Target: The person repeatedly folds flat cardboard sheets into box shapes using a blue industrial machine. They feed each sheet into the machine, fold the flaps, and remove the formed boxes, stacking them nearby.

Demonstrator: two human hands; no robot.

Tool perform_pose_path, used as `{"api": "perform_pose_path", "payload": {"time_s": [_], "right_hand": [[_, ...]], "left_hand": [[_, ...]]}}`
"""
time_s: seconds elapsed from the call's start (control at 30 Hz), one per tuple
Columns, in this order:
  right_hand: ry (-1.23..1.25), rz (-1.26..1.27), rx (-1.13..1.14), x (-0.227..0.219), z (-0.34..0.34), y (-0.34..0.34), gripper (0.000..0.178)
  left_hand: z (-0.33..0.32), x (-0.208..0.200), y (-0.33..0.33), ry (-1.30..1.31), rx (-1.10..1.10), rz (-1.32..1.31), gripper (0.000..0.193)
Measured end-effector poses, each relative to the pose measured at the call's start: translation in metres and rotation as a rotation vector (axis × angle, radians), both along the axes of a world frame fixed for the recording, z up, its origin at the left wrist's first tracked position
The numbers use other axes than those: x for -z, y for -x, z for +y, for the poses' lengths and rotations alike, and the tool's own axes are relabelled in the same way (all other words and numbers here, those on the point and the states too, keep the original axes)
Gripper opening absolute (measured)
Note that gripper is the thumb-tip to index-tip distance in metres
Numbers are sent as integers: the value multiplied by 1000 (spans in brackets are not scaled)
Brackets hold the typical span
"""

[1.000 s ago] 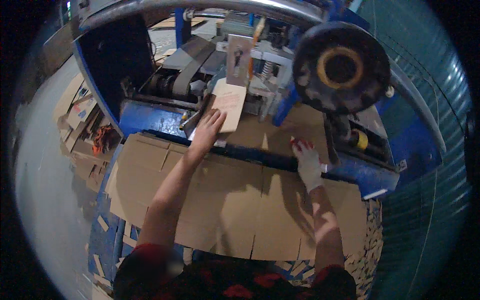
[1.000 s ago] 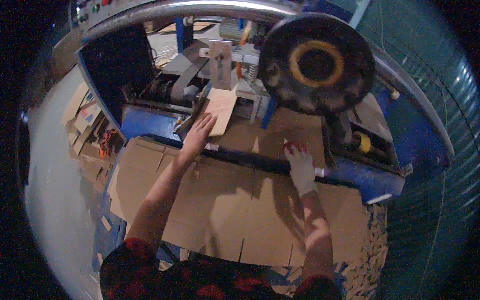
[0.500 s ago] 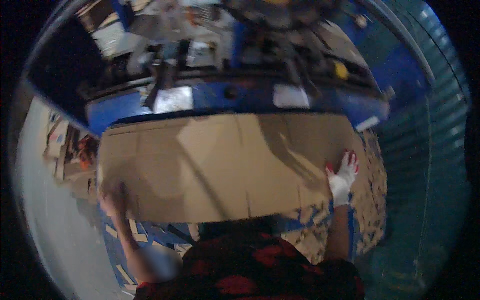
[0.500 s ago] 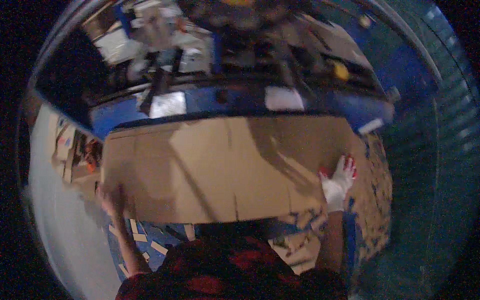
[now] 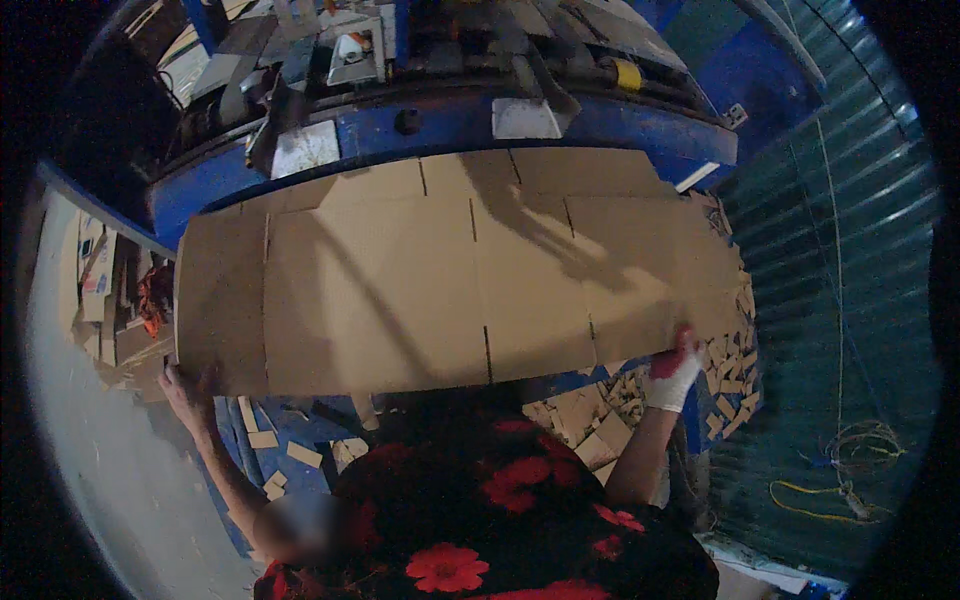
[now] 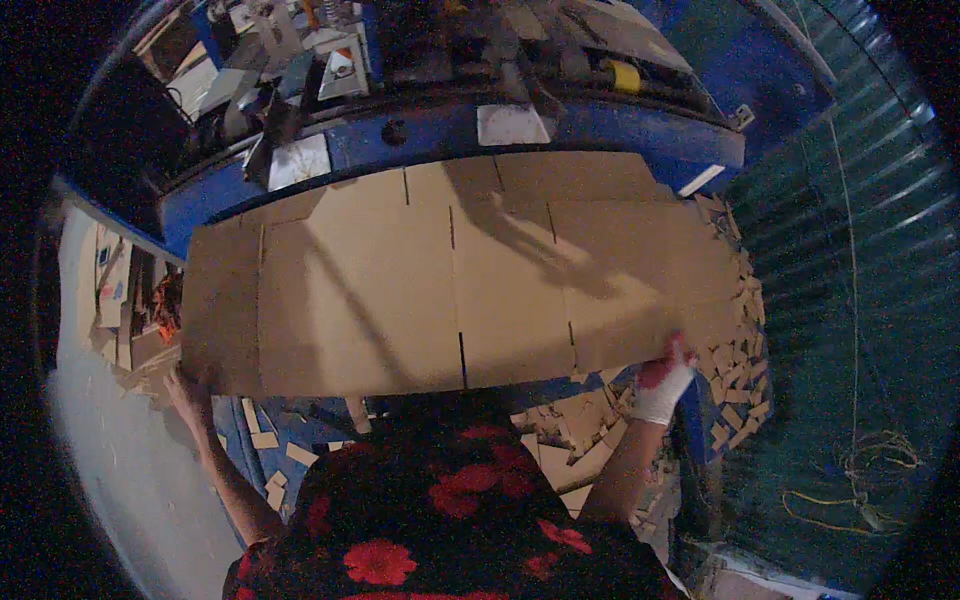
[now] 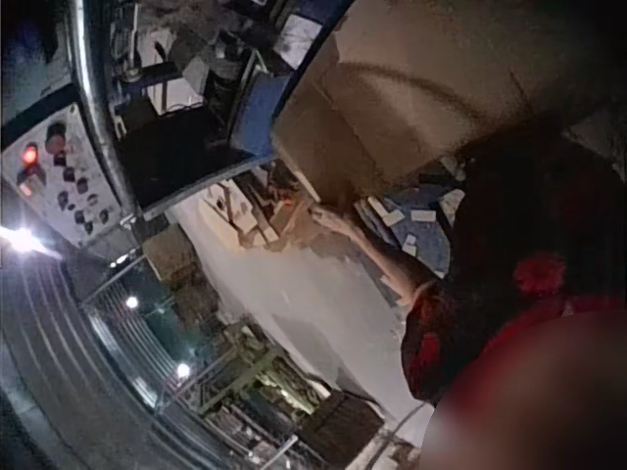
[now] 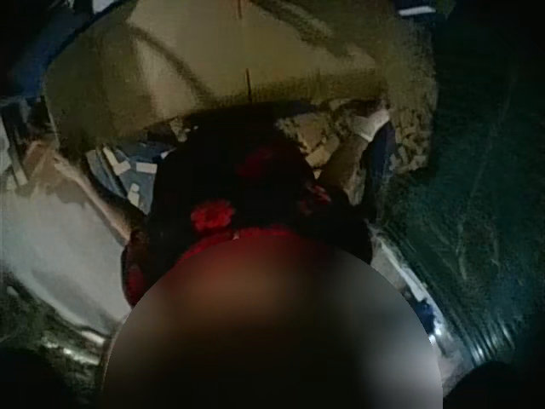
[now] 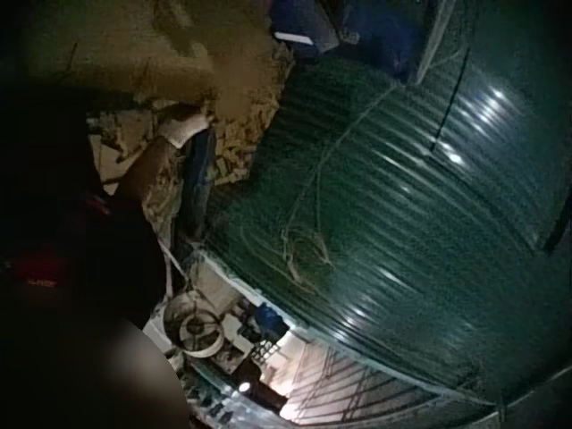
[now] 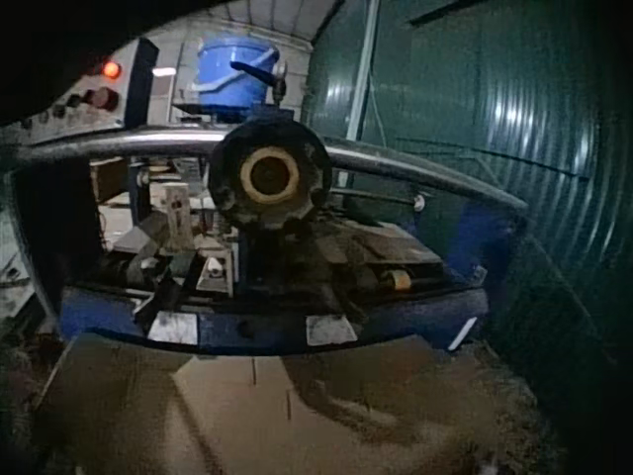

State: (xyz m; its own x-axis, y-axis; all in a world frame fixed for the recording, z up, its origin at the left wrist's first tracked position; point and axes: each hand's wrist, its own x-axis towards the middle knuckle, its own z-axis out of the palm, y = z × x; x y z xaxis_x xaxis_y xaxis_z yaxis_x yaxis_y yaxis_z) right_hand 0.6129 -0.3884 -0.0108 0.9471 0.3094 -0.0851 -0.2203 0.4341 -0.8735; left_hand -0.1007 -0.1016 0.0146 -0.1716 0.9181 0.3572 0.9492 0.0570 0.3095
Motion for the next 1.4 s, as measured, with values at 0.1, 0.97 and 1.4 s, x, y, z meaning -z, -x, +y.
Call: {"api": "perform_pose_path", "payload": {"time_s": [0.1, 0.97, 1.4], "right_hand": [[87, -416, -39, -64, 24, 34, 20], [521, -2025, -706, -51, 300, 102, 44], [892, -2022, -486, -76, 478, 37, 53]], "left_hand": [[-19, -31, -24, -3, 196, -603, 51], [143, -6, -243, 286, 490, -968, 50], [290, -8, -342, -238, 641, -165, 55]]}}
